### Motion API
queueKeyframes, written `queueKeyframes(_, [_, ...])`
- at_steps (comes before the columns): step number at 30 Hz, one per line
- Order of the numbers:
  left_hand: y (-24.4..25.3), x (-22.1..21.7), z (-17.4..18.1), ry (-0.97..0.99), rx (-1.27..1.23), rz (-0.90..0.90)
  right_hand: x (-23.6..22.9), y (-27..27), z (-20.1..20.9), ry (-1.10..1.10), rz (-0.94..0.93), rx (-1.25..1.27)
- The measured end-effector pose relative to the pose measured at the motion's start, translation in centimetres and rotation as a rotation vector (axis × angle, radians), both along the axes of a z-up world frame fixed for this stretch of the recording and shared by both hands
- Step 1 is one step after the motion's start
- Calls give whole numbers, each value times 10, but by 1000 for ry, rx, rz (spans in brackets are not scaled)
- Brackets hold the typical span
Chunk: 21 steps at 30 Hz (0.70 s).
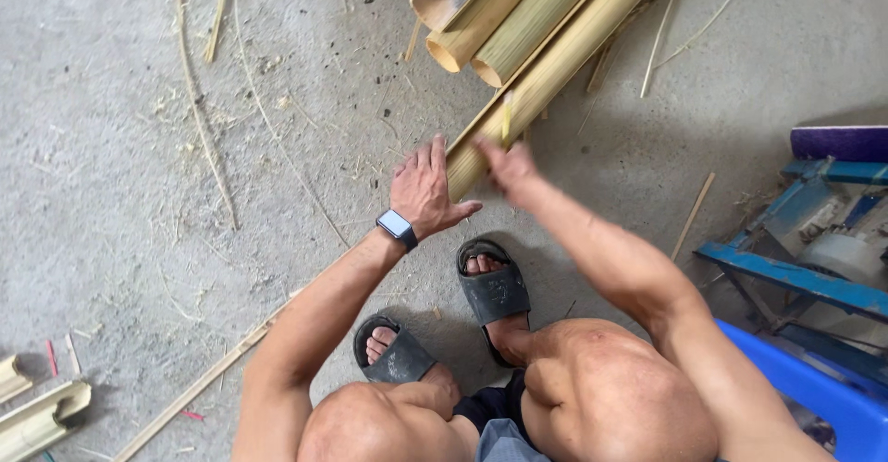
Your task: The person sits on the floor and uses a pencil to mark lines on long bamboo poles. They repeatedly pick up a pole, place it between their legs, mark it, and set it aside.
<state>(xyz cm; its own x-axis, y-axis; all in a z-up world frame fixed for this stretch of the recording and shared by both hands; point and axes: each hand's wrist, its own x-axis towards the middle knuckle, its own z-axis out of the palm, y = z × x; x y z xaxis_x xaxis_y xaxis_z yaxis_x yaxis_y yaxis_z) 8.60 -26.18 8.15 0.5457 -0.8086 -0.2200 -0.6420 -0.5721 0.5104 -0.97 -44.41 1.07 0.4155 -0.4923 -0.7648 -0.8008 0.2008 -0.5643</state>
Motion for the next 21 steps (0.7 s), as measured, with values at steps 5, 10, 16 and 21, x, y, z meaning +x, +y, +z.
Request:
queueKeyframes(5, [53,-5,-11,283,133,88,-41,58,9,-277,428,-56])
queueKeyframes(10, [219,17,-47,1105,278,-48,-53,-15,14,-535,-149,290])
queueKeyframes(16, [330,-36,-53,1039,591,19,-25,-38,8,-459,-321,424])
queueKeyframes(21, [346,-40,-34,777,572,228,-20,-6,-2,-325,-366,327])
